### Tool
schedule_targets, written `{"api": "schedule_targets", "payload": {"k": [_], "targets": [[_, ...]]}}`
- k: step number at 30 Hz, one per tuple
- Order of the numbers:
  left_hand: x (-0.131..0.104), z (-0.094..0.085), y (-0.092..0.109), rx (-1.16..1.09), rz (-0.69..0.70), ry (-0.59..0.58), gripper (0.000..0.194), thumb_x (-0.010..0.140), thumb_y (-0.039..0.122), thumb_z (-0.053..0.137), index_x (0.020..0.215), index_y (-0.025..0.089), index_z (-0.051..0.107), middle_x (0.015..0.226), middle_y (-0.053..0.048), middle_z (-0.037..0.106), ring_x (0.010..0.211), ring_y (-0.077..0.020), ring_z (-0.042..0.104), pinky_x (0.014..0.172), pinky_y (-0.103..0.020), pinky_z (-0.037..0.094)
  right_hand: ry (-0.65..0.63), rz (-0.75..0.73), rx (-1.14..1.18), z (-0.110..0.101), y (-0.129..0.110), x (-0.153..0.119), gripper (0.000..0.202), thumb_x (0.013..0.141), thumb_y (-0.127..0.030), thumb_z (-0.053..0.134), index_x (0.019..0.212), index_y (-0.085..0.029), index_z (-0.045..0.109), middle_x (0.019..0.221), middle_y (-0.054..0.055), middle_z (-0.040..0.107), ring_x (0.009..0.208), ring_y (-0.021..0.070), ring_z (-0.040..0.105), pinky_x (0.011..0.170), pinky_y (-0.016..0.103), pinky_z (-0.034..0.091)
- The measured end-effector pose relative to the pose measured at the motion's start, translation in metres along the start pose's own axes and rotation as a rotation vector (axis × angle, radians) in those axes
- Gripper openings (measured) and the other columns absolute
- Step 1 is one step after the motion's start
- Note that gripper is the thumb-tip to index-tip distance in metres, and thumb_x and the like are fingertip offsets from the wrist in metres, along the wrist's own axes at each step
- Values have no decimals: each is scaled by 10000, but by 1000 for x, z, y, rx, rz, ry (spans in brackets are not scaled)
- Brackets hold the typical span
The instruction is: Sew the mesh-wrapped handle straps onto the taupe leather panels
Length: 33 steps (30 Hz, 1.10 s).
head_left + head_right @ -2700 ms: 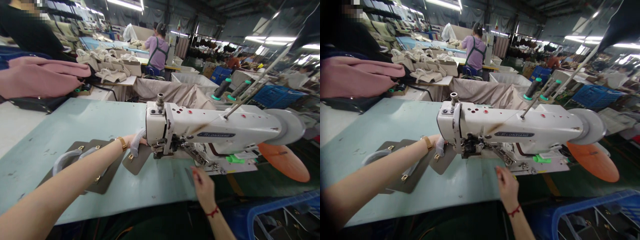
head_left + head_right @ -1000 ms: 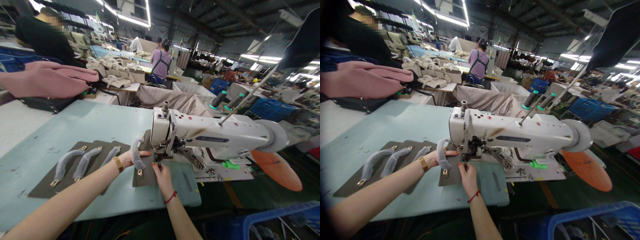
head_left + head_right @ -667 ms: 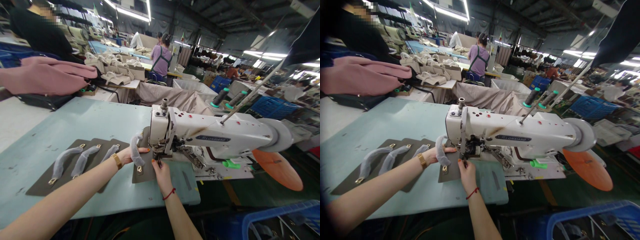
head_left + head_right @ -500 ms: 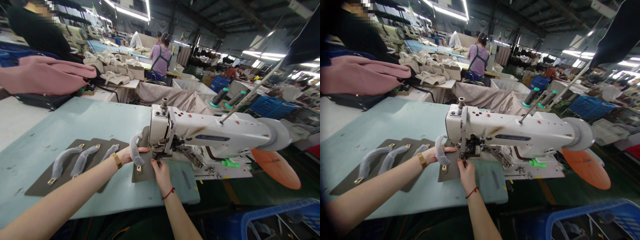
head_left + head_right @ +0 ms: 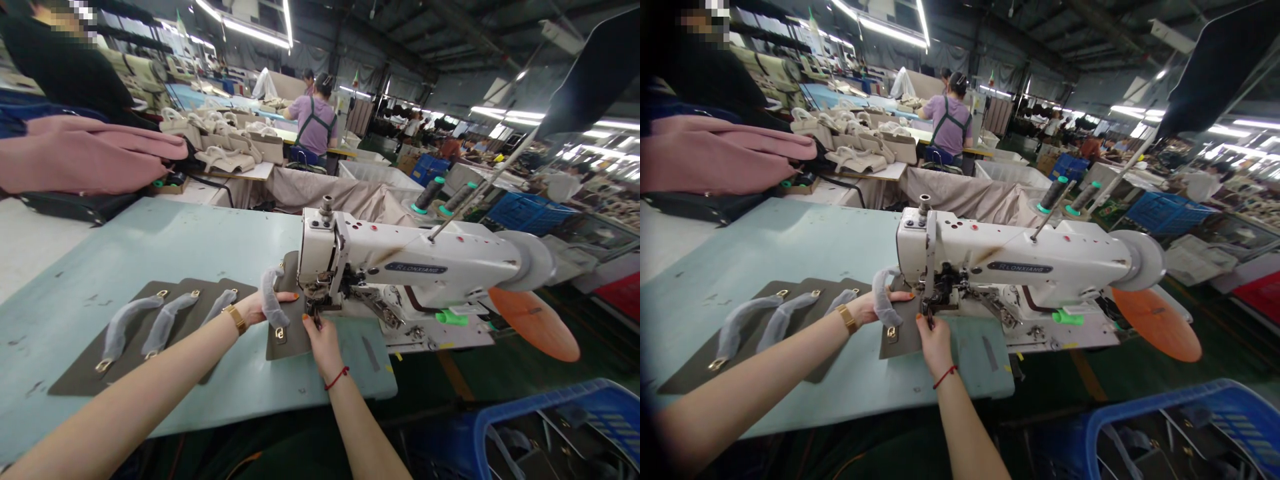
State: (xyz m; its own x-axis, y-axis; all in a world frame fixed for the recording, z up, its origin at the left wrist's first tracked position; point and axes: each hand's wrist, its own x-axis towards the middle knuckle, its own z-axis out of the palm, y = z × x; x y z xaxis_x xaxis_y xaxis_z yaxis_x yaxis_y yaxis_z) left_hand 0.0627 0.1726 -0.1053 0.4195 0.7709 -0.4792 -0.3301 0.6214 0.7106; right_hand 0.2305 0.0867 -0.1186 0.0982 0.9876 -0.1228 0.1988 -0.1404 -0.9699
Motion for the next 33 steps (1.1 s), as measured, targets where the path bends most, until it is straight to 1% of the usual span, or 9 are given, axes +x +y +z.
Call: {"api": "schedule_targets", "payload": {"k": [5, 9, 13, 16, 19, 23, 25, 29, 33], "targets": [[2, -3, -2, 39, -52, -61, 421, 623, 179, 798, 1009, 83, 659, 928, -150, 710, 801, -280, 685, 761, -387, 568, -17, -32, -9, -4, -3, -8, 435, 798, -529, 535, 736, -113, 649, 677, 63, 629, 665, 185, 551, 562, 239, 411], [4, -4, -6, 23, -44, -40, 340, 637, 165, 787, 948, 96, 671, 880, -129, 718, 778, -265, 686, 758, -380, 567, -62, -73, -2, -6, -1, -16, 382, 815, -491, 543, 770, -123, 634, 726, 55, 631, 670, 170, 544, 584, 238, 408], [-2, 3, -6, -19, -29, -16, 374, 629, 158, 792, 973, 86, 666, 919, -153, 711, 788, -280, 686, 753, -396, 567, -83, -54, 10, -10, 0, -17, 365, 814, -475, 553, 776, -120, 629, 726, 54, 627, 670, 167, 535, 589, 240, 405], [-10, 12, -11, -69, 16, 38, 393, 606, 161, 808, 965, 90, 666, 927, -159, 708, 784, -286, 686, 755, -405, 568, -111, -31, 1, -21, -3, -14, 359, 802, -480, 567, 732, -131, 611, 684, 35, 605, 647, 160, 523, 562, 230, 386], [-17, 26, -27, -128, 92, 130, 378, 637, 193, 794, 982, 126, 655, 953, -128, 707, 789, -257, 685, 775, -372, 570, -150, -5, -18, -40, -7, -7, 350, 792, -480, 583, 696, -143, 598, 655, 19, 586, 625, 152, 508, 543, 224, 363], [-21, 46, -53, -323, 143, 321, 231, 726, 153, 701, 947, 142, 634, 1037, -110, 688, 869, -247, 672, 787, -343, 569, -173, 39, -34, -67, -16, 4, 350, 780, -486, 593, 663, -156, 573, 612, 4, 556, 585, 142, 483, 521, 226, 326], [-21, 55, -63, -397, 159, 384, 191, 742, 146, 677, 926, 145, 626, 1064, -111, 680, 910, -260, 661, 775, -344, 569, -169, 35, -54, -76, -20, 9, 347, 767, -490, 604, 666, -158, 577, 612, 4, 559, 583, 144, 485, 526, 230, 329], [-23, 66, -71, -410, 217, 400, 237, 725, 174, 700, 949, 162, 625, 1102, -96, 668, 987, -278, 637, 792, -345, 564, -170, -54, -171, -85, -27, 19, 373, 776, -501, 588, 659, -147, 599, 620, 17, 568, 583, 145, 483, 526, 233, 328], [-24, 67, -73, -367, 252, 396, 291, 724, 183, 715, 996, 156, 613, 1105, -92, 664, 1011, -273, 630, 835, -338, 556, -174, -181, -335, -87, -31, 25, 430, 814, -514, 542, 608, -140, 591, 573, 10, 533, 542, 125, 444, 503, 232, 282]]}}
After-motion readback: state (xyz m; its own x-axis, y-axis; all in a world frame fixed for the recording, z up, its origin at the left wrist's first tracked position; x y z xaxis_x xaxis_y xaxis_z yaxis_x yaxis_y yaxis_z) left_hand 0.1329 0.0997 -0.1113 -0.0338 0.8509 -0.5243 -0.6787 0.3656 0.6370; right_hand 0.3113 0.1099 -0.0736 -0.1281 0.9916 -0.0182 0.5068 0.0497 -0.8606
